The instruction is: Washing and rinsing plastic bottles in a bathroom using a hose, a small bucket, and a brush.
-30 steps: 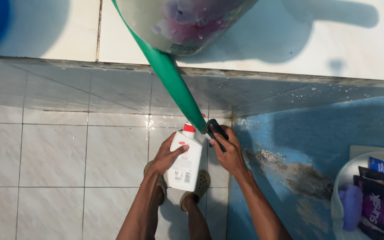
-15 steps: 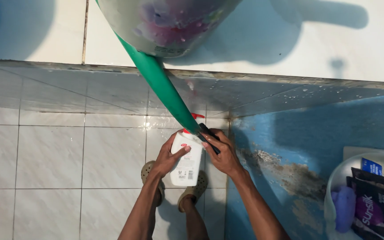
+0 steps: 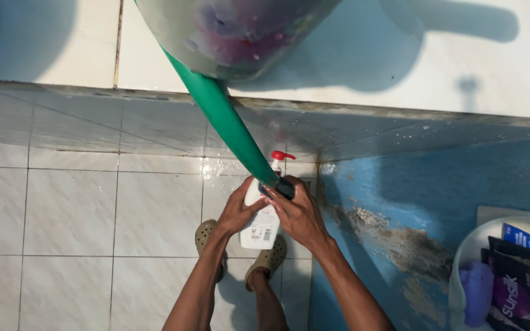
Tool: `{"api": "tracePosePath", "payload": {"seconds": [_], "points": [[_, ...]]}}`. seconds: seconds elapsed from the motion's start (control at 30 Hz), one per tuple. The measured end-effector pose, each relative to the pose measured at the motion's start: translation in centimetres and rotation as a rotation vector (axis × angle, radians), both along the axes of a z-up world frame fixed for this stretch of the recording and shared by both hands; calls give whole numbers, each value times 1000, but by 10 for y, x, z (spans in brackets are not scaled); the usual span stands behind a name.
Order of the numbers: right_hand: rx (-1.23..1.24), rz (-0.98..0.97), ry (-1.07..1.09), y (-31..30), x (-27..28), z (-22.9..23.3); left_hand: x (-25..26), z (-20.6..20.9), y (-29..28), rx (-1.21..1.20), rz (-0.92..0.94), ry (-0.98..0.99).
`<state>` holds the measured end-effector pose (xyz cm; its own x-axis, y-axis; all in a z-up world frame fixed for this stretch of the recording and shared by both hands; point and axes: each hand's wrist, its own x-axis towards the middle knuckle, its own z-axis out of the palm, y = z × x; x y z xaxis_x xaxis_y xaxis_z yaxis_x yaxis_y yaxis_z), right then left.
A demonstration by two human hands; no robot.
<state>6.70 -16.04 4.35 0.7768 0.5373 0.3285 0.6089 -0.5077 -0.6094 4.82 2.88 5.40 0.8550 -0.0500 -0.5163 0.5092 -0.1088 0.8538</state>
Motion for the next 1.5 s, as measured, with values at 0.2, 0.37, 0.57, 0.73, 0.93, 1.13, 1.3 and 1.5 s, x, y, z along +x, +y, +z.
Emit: {"api": "tracePosePath", "payload": {"seconds": [0.2,0.37,0.57,0.73,0.93,1.13,1.3,1.5], "points": [[-20,-46,-22,11,6,5,8,16,9,-5,31,-24],[-98,-1,-161,41,20,11,-3,-41,7,67,-9,-40],[-87,1,-129,20,3,6,0,22,22,-1,66,-49],[-156,-17,-232,48,5,-25,-15,-16,9,37,3,-49],[-140,-8,-198,31,-4,-22,-16,11,23,14,104,-39],[-159,-29,-253,43,5,-32,-15,-4,13,20,44,-43],[-137,15,-188,24,6,-18,-14,13,12,23,92,-46],[-54,41,-130,16,6,7,-14,36,-4,15,92,-85]]}}
